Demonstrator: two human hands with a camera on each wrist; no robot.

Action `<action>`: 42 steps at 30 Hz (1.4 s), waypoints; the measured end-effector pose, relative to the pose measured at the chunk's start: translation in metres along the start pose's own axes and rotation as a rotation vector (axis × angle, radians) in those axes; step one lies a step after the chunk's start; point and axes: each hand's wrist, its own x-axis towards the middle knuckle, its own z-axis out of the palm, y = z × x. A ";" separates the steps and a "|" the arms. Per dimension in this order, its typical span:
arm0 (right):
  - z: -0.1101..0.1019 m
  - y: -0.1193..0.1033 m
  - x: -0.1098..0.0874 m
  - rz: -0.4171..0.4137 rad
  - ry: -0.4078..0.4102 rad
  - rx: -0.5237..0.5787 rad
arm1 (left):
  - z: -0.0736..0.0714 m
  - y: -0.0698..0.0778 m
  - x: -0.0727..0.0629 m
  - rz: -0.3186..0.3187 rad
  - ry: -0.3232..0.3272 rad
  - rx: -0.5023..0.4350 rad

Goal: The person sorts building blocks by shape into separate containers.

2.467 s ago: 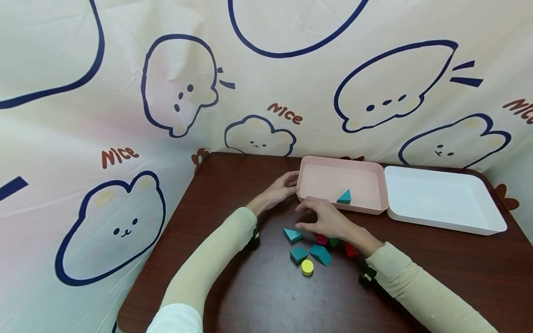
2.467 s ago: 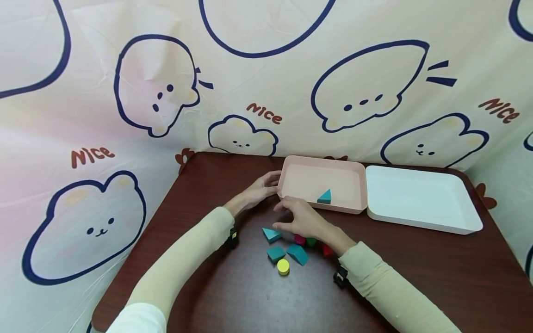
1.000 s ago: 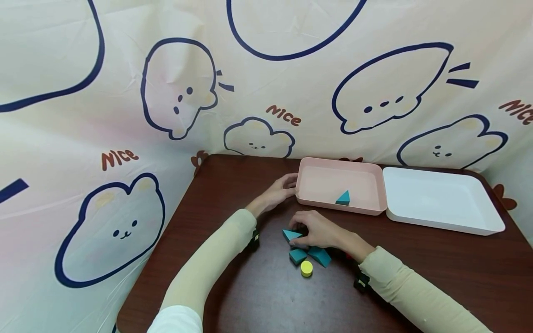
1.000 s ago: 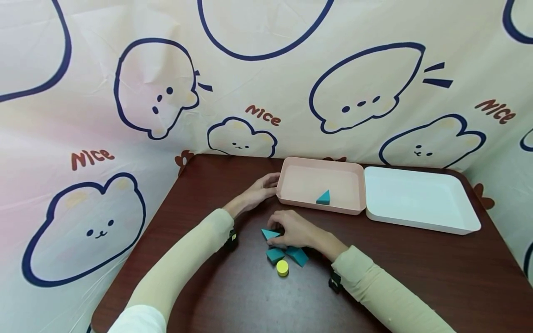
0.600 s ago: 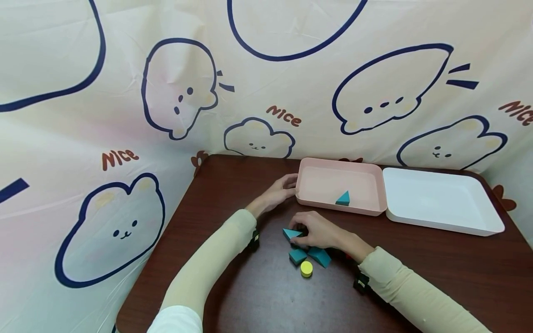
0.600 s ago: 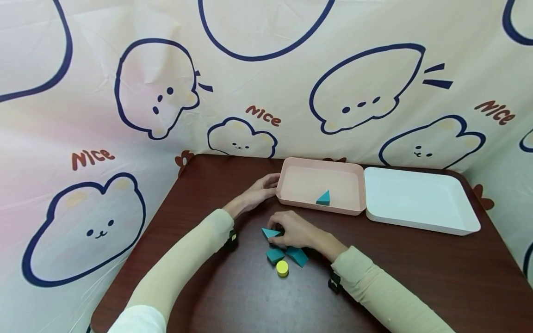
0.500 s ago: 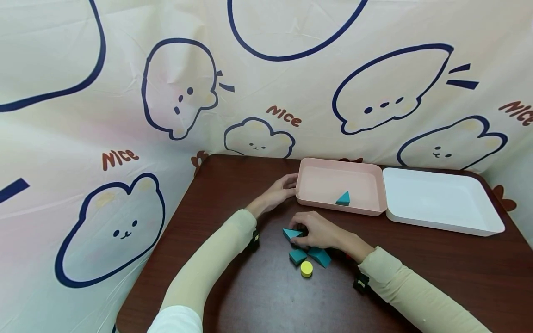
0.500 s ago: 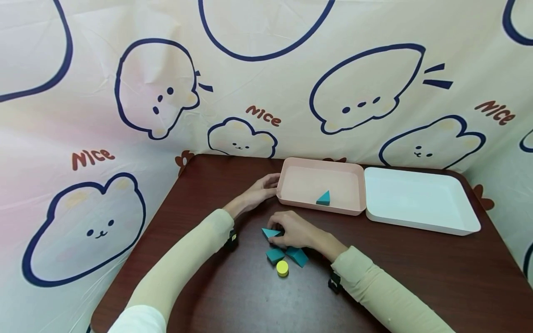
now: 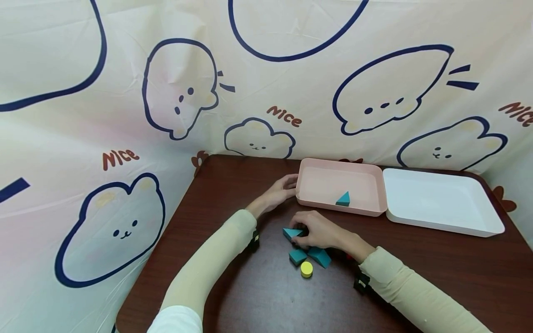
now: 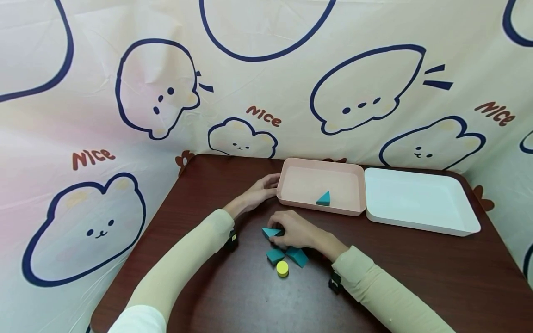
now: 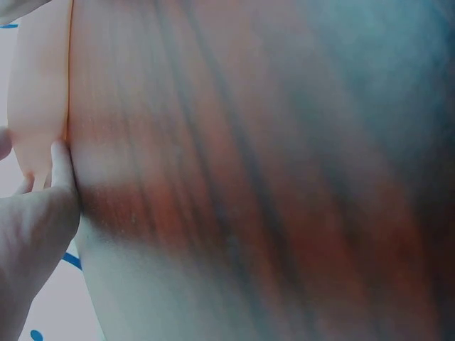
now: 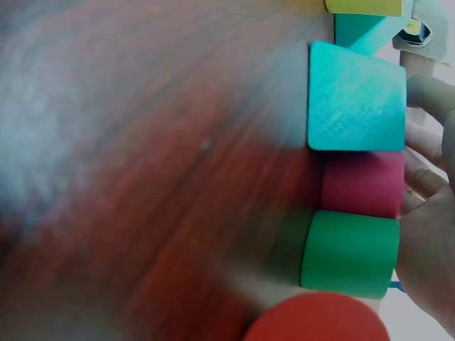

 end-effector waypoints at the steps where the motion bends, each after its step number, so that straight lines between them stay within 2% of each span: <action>1: -0.001 0.000 0.000 0.001 0.003 0.001 | 0.000 0.000 0.000 0.001 -0.001 -0.003; 17: -0.025 -0.001 -0.003 0.030 0.065 -0.009 | 0.001 0.000 -0.001 0.024 -0.020 -0.033; 28: -0.045 0.006 -0.006 0.019 0.140 -0.030 | 0.001 0.002 -0.001 0.007 -0.019 -0.041; 35: -0.054 0.010 -0.009 0.049 0.156 0.005 | 0.000 0.003 -0.002 0.005 -0.018 -0.040; 42: -0.058 0.015 -0.014 0.051 0.205 0.040 | 0.001 0.001 -0.002 0.003 -0.013 -0.043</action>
